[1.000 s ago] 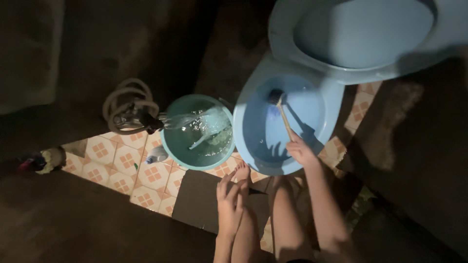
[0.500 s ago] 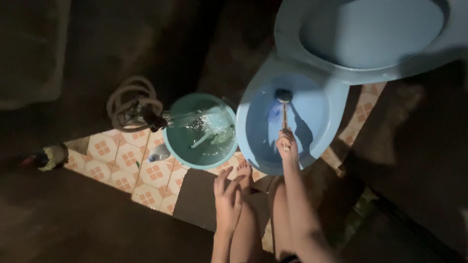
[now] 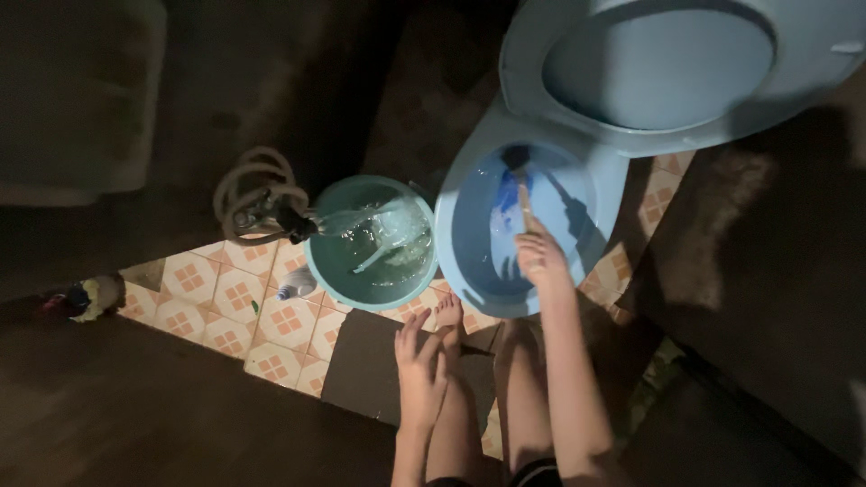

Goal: The person cleans a toilet by first pouring liquid detergent into the bowl, then cutting open a packet of powdered detergent and adding it. They scrub the inside of the bowl with a toilet brush, rinse the brush in a bucket of water, and flush the toilet.

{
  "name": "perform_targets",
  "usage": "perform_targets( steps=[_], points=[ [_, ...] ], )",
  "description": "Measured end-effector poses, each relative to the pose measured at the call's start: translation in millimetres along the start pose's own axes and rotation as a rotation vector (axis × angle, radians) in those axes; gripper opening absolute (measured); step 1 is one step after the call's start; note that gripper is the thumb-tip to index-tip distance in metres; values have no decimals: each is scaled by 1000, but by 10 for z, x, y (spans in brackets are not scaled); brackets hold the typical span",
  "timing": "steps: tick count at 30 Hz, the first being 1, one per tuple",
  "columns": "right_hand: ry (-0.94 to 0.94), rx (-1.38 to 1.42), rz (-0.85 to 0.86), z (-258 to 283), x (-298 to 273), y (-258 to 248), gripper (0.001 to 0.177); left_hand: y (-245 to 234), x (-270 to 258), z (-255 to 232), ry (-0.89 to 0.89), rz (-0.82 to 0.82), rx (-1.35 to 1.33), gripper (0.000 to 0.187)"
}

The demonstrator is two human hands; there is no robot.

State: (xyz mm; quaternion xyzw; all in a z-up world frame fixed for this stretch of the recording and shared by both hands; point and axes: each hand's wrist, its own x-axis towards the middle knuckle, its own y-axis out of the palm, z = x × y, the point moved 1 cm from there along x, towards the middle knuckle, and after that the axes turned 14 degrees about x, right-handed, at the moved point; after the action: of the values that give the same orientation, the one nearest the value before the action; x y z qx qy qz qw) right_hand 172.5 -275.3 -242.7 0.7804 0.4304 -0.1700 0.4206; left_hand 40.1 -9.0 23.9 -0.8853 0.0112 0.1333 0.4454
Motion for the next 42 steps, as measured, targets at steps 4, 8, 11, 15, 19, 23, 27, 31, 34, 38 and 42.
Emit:
perform_targets(
  steps=[4, 8, 11, 15, 19, 23, 27, 31, 34, 38, 42],
  points=[
    [-402, -777, -391, -370, 150, -355, 18, -42, -136, -50, -14, 25, -2, 35],
    [-956, -2053, -60, -660, -413, -759, 41, -135, -113, -103, 3, 43, 11, 36],
    [-835, -2098, -77, -644, -792, -960, 39, -163, -90, -158, 20, 23, 1, 26],
    [-746, -1950, -384, -637, -837, -855, 37, -198, -49, -217, 50, 11, -12, 30],
    [-754, -1557, -438, -742, -566, -515, 44, -248, -61, -228, 81, -10, 16, 30],
    [-846, -1736, -116, -807, -694, -435, 45, -301, -120, -163, 85, 31, 50, 36],
    [-753, -2341, -117, -678, -1169, -642, 42, -275, -161, -115, 66, 75, 89, 27],
    [-416, -2601, -279, -274, -1714, -566, 49, -296, -175, -138, 79, 81, 91, 28],
    [-153, -2729, -83, 60, -1929, -213, 57, -364, -147, -180, 85, 63, 84, 32],
    [234, -3096, -275, 227, -1556, 247, 50, -389, -135, -262, 61, 26, 37, 35],
    [98, -2743, -395, -55, -1063, 354, 56, -371, -135, -276, 41, -10, 8, 30]
  ],
)
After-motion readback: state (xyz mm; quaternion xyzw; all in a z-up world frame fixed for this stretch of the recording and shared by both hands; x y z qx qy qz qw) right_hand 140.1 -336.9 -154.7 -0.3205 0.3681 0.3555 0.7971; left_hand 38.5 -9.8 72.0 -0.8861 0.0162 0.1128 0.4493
